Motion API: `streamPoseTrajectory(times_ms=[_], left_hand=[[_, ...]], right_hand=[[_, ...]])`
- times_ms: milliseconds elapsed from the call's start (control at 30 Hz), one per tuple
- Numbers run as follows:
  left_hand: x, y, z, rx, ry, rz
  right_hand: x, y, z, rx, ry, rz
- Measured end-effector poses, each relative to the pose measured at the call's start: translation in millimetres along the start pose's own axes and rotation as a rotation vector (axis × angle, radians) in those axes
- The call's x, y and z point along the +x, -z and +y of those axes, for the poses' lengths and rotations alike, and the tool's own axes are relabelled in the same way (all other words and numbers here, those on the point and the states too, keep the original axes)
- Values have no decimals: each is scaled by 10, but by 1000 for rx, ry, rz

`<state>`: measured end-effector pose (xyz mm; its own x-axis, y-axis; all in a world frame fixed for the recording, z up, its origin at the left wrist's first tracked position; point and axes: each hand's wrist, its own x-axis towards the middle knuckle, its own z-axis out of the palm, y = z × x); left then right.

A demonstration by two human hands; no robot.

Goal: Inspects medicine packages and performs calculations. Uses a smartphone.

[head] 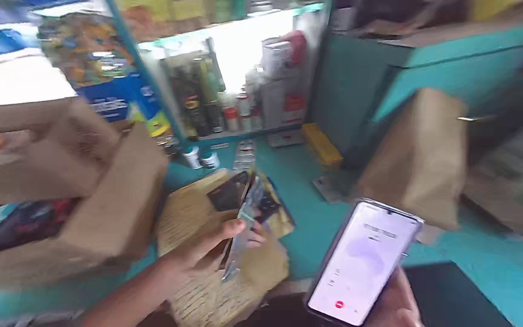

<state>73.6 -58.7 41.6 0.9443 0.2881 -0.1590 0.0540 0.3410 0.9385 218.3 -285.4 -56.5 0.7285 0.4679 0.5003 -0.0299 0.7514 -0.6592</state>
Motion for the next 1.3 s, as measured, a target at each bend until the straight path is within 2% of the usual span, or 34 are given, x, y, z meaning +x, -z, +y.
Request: streamPoseTrajectory(times_ms=[100, 167, 233, 400, 533, 800, 1000, 1100, 1167, 1300], left_hand=[[301, -159, 72, 476, -133, -59], [536, -441, 101, 843, -222, -133], [752, -845, 87, 1168, -238, -219], [1289, -1918, -131, 1477, -105, -551], [1588, -2521, -461, 1590, -279, -680], [1790, -3341, -900, 1647, -254, -623], [1565, -3730, -1087, 1575, -319, -768], [1613, -3774, -1077, 1584, -343, -727], [1730, -3632, -1048, 1512, -346, -665], [1755, -3156, -574, 1337, -331, -637]], right_hand=[[-145, 134, -53, -34, 111, 71], [-229, 187, -129, -55, 189, 83], [-320, 210, -193, -41, 275, 107], [-508, 292, -464, -224, 440, 249], [-698, 458, -701, -332, 465, 291], [-1108, 678, -968, -509, 475, 423], [-1248, 696, -1075, -637, 477, 451], [-1205, 681, -1091, -550, 457, 468], [-1174, 672, -1090, -425, 428, 476], [-1064, 768, -1046, -384, 375, 409]])
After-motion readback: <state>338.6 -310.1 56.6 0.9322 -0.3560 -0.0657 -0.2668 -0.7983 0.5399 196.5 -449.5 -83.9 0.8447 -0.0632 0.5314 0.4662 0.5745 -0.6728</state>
